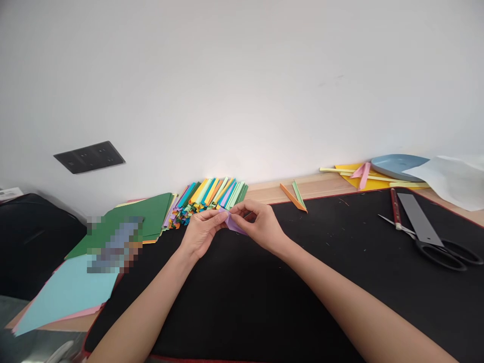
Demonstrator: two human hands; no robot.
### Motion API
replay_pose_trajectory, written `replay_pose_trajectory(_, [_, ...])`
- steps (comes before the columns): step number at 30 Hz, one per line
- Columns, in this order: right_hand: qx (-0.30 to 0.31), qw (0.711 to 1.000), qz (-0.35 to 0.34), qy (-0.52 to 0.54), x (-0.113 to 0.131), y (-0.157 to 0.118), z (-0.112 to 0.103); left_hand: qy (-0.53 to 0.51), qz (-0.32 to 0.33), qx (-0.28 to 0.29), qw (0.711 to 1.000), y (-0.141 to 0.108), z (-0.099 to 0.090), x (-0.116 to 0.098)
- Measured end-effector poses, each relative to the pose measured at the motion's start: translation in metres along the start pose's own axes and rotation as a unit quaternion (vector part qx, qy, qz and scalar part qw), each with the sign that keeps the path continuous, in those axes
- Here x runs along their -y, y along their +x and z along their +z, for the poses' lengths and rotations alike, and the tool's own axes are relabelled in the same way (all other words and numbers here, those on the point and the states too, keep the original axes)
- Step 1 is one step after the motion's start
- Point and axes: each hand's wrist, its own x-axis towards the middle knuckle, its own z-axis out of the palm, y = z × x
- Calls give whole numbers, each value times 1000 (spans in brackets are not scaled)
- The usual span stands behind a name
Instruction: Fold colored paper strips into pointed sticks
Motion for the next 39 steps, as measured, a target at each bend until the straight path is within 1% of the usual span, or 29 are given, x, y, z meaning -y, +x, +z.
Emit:
replay_pose_trajectory(4, [25, 998, 35, 38, -1, 2, -1, 20, -3, 8, 1000, 0, -1, -2])
replay_pose_trajectory(9, [52, 995, 44, 73, -5, 3, -3, 39, -5, 4, 999, -1, -1, -4])
replay_pose_trajectory(16, [70, 993, 56, 83, -5, 5, -6, 49, -10, 4, 999, 0, -2, -4])
replay_pose_trajectory(21, [85, 990, 67, 85, -3, 5, -8, 58, 0, 7, 998, 0, -3, -2])
replay_pose_trajectory(30, [82, 992, 74, 64, 2, 6, -9, 73, 15, 22, 997, 1, -4, -1])
replay_pose_trajectory(36, [75, 994, 70, 44, 2, 6, -9, 101, 38, -3, 994, 1, -2, 1])
replay_pose_trajectory(39, [75, 994, 70, 42, 1, 6, -8, 106, 44, -5, 993, 0, -1, 0])
